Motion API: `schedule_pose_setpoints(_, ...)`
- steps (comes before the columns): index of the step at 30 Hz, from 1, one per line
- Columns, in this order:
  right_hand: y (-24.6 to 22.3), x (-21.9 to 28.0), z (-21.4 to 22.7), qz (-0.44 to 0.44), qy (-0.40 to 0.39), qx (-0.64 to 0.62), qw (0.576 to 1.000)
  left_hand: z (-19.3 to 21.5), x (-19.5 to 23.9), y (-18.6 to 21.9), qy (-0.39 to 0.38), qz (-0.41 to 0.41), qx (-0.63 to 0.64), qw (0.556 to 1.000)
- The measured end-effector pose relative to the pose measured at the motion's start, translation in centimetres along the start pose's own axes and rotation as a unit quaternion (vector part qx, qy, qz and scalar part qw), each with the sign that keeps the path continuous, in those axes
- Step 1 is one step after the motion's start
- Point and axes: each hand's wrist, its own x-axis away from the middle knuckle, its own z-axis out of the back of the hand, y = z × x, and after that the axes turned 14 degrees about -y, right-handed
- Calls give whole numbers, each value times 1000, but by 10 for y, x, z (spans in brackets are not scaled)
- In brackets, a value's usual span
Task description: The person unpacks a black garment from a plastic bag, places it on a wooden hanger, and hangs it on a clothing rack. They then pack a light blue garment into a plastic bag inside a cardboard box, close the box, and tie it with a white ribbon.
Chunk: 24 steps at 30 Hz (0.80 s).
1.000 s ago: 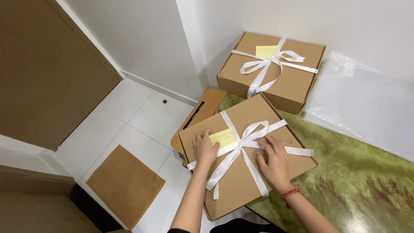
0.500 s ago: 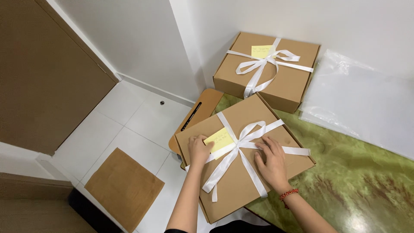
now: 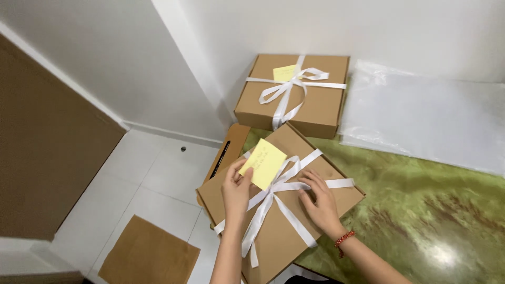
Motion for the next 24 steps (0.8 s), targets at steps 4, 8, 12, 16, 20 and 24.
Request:
schedule_pose_setpoints(4, 4, 20, 30, -120, 63, -170, 976, -65, 12, 16, -119, 57, -14, 991)
schedule_pose_setpoints(8, 54, 68, 69, -179, 76, -333, 923, -139, 14, -25, -216, 72, -85, 970)
schedule_pose_setpoints(12, 70, 128, 144, -231, 183, -403, 866, -236, 25, -65, -302, 114, -143, 936)
schedule_pose_setpoints(16, 128, 215, 206, -256, 286, -410, 827, -335, 59, -104, -448, 116, -173, 869)
schedule_pose_setpoints(20, 167, 310, 273, -355, 464, -437, 684, -410, 97, -124, -530, 81, -195, 821)
schedule_pose_setpoints(24, 218, 381, 338, -375, 581, -387, 610, -460, 117, -137, -568, 101, -168, 799)
